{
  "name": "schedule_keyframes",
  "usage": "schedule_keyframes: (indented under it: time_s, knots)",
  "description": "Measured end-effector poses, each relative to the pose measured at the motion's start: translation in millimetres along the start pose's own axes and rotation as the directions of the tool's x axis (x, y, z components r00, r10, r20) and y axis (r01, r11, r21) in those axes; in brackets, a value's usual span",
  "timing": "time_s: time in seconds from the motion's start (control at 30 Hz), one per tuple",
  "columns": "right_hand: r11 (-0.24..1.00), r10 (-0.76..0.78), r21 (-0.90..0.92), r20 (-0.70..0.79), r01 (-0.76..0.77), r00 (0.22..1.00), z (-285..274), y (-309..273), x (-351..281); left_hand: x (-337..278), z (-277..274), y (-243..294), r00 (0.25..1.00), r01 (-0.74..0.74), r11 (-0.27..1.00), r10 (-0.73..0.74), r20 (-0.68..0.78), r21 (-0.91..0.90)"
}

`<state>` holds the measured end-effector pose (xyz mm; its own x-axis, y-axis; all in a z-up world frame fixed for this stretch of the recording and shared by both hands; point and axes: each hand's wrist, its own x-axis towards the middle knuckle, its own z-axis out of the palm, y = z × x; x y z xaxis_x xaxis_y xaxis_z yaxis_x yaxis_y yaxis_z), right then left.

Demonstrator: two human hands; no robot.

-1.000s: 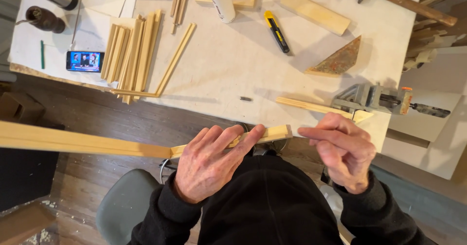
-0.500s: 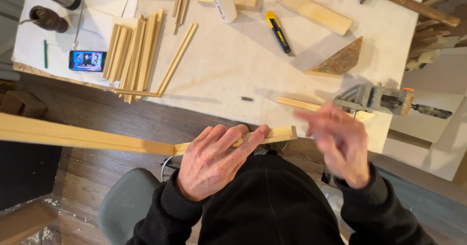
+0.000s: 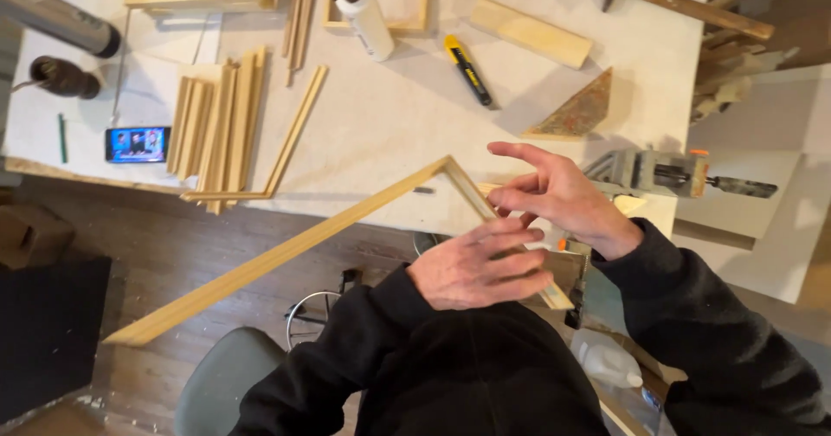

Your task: Assembling wooden picture frames by applying glue, clamping the corners with a miter clamp, and hammering nails.

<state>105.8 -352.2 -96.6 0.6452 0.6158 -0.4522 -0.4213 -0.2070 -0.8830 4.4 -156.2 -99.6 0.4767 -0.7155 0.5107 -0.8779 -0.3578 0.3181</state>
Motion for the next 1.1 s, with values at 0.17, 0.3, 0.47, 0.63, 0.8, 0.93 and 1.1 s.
schedule_keyframes:
  time_s: [0.17, 0.3, 0.47, 0.63, 0.8, 0.93, 1.1]
  knots:
    - [0.969, 0.060, -0.220, -0.227, -0.111, 0.972, -4, -13, -20, 11, 42, -5, 0.997, -0.076, 0.996, 0.076, 0.001, -0.040]
    - [0.961, -0.074, -0.261, -0.549, -0.087, 0.832, -64, 12, -45, 16, 78, -31, 0.996, -0.092, 0.994, 0.090, -0.022, -0.063]
    - [0.928, -0.169, -0.337, -0.764, -0.161, 0.623, -162, 45, -80, 26, 232, -145, 0.808, 0.509, 0.814, -0.563, -0.171, -0.280]
    - [0.914, -0.249, -0.381, -0.799, -0.140, 0.548, -215, 73, -68, 21, 330, -228, 0.486, 0.772, 0.426, -0.874, 0.006, -0.473]
    - [0.914, -0.213, -0.368, -0.793, -0.169, 0.571, -231, 85, -36, -5, 308, -221, 0.496, 0.729, 0.225, -0.824, 0.274, -0.646]
    - [0.916, -0.215, -0.374, -0.761, -0.143, 0.612, -235, 86, -11, -9, 278, -224, 0.502, 0.776, 0.252, -0.802, 0.325, -0.578]
    - [0.927, -0.164, -0.323, -0.808, -0.193, 0.566, -243, 99, -26, 32, 229, -296, 0.762, 0.644, 0.761, -0.630, -0.148, 0.075]
